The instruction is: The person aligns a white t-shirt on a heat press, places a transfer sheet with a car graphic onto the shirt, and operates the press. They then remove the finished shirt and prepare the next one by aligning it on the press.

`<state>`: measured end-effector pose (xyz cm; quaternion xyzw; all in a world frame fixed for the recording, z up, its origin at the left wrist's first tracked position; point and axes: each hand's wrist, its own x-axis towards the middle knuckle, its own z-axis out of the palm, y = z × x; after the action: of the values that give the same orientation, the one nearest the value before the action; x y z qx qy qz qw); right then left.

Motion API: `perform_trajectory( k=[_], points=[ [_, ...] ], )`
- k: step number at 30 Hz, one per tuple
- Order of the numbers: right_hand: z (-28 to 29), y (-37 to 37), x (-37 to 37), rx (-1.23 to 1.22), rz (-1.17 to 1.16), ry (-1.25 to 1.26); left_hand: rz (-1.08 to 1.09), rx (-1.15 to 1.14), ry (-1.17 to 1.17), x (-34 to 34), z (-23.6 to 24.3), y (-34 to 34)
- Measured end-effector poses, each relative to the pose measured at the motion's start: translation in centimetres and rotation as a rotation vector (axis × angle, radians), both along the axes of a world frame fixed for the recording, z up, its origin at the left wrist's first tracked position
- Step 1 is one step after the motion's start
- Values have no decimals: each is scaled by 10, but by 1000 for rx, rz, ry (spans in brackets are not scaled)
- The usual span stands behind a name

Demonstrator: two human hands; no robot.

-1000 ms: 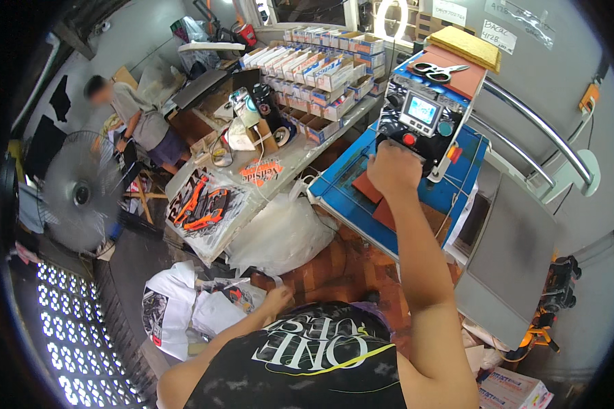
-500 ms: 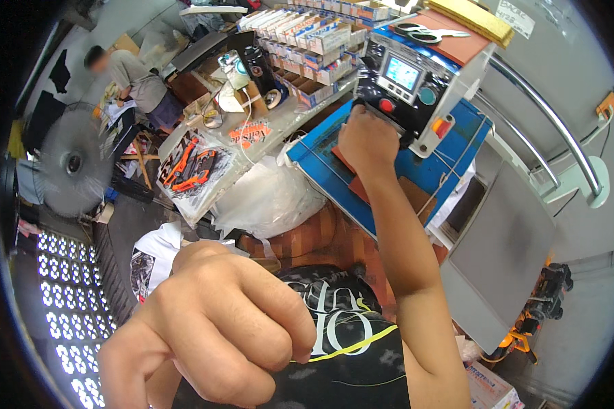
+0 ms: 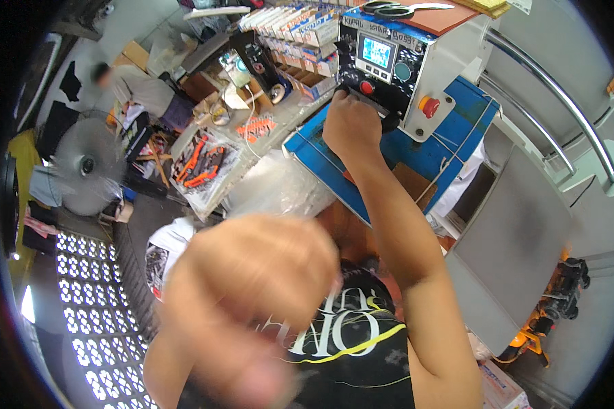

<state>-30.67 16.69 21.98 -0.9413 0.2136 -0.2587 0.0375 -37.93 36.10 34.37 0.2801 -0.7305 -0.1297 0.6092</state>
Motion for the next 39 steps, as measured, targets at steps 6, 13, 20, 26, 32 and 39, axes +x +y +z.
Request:
perform_trajectory(
  k=[6, 13, 20, 26, 32, 39],
  points=[
    [-3, 8, 6, -121, -287, 155, 669, 52, -539, 40, -69, -94],
    [-19, -4, 9, -109, -90, -1, 770, 69, -628, 50, -135, -96],
    [-5, 2, 2, -73, -94, 101, 710, 6, -551, 55, -135, -99],
    [4, 10, 1, 13, -188, 113, 418, -192, -370, 106, -133, -88],
    [6, 15, 3, -127, -237, 124, 1146, 26, -198, 368, -175, -56],
    [-3, 13, 7, -354, -328, 133, 1737, 279, 411, 665, -244, 1]
  ],
)
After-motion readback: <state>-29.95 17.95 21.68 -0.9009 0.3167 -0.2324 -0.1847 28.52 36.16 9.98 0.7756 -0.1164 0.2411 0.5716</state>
